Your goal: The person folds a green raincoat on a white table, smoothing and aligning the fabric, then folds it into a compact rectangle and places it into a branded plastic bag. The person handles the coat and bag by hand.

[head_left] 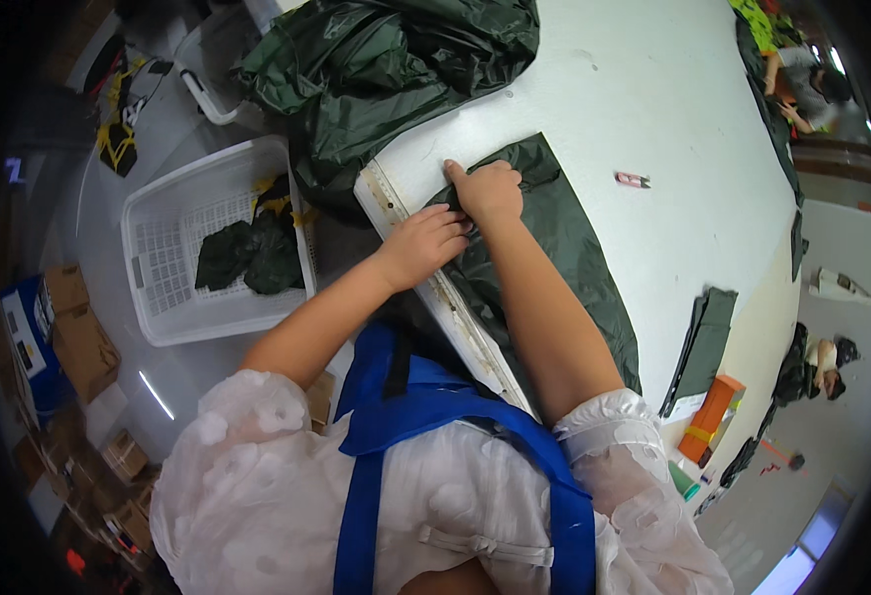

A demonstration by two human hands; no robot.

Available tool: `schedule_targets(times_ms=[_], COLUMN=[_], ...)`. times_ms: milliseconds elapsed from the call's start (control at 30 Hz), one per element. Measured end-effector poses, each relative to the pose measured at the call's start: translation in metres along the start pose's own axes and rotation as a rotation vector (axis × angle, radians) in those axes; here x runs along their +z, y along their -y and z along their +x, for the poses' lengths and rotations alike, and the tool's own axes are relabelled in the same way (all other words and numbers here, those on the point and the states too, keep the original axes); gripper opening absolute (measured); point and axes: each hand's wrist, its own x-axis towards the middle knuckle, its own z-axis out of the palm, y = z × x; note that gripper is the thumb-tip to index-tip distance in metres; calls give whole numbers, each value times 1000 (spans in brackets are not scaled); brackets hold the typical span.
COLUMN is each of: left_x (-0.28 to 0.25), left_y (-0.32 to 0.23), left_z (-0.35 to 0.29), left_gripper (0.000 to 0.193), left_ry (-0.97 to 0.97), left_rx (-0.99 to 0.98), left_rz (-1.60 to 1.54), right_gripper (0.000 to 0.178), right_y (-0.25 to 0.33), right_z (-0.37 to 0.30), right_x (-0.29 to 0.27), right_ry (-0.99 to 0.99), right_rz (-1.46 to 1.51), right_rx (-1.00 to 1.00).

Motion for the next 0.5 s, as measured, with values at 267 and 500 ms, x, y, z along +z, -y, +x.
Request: schedule_targets(times_ms=[267, 500], left_x=[10, 32], left_y=[-80, -150], left_z=[0, 15], left_gripper=[21, 40], left_ry=[-21, 395], left_rx=[105, -137], left_rz=[-292, -827], right_gripper=[41, 19], right_y=[-14, -43], right_z=[34, 27], right_x=[19, -6], right_ry=[-83, -14], right_rz=[-28, 368], right_rx=[-97, 69])
